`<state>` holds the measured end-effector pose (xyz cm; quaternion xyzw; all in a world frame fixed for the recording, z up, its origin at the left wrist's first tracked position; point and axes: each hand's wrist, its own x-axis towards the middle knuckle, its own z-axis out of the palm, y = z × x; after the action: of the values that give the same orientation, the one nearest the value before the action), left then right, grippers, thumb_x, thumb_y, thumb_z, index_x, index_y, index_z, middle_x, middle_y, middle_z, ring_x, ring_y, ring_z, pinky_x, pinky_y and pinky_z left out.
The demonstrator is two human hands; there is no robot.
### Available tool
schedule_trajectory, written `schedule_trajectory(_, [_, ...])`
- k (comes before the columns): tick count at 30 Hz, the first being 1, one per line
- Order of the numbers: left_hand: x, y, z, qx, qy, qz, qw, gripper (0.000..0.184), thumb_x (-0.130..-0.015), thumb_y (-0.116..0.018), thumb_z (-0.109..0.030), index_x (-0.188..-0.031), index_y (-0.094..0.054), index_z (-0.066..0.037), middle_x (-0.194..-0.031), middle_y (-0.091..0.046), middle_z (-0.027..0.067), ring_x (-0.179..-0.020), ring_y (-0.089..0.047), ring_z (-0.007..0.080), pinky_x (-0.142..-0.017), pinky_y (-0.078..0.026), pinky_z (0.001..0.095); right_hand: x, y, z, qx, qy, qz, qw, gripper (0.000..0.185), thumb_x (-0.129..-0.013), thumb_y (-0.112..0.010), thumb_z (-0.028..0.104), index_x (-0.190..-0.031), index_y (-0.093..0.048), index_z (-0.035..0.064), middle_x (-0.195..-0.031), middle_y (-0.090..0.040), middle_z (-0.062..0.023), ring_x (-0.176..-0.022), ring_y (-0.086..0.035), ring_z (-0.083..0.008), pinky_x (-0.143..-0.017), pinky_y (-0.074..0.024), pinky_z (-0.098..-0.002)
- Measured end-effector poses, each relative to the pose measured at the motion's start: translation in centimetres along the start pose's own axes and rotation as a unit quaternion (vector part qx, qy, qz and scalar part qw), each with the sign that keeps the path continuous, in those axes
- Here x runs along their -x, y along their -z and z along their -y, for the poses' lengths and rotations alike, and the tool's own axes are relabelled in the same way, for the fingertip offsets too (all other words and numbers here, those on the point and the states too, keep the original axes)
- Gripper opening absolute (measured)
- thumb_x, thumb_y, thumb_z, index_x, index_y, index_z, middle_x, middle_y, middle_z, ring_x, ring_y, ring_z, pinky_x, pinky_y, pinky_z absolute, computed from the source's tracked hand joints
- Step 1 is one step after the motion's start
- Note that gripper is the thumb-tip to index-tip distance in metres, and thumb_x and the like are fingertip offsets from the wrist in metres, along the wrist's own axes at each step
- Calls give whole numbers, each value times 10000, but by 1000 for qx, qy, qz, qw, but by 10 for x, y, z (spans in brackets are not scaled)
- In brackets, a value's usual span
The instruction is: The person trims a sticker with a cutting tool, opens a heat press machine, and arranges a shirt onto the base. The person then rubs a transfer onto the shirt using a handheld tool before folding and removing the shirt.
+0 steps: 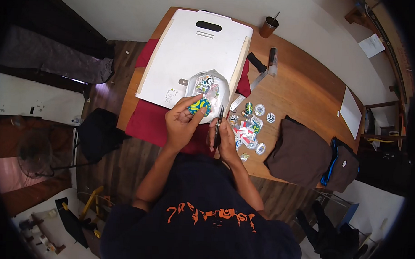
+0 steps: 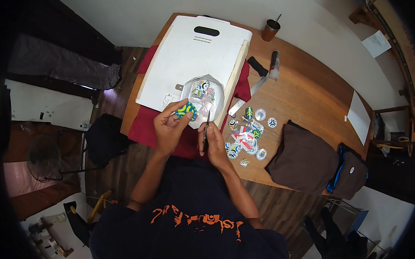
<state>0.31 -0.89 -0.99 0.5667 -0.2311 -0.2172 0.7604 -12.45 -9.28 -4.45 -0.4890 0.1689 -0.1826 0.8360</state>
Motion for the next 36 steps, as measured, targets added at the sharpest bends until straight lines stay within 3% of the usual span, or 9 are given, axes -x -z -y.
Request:
schedule_trajectory(4, [-1, -2, -5, 10, 0, -14, 1000, 392, -923, -667, 140, -1310, -623, 105, -1187, -664, 131, -1056, -666, 139, -883, -567, 244, 3, 5, -3, 74, -5, 47, 996, 451, -1133, -310, 451, -1042, -507, 55, -550, -421, 3, -450, -376, -74, -459, -329, -237])
schedule_trajectory(36, [8, -7, 0, -28, -32, 4, 999, 428, -885, -694, 168, -1303, -617, 120, -1193, -673, 153, -1015, -692, 145, -868, -597, 235, 0, -4, -6, -26, 8, 5, 1000, 437, -1128, -349, 449, -970, -497, 70, -542, -357, 41, -433, -307, -61, -459, -295, -240])
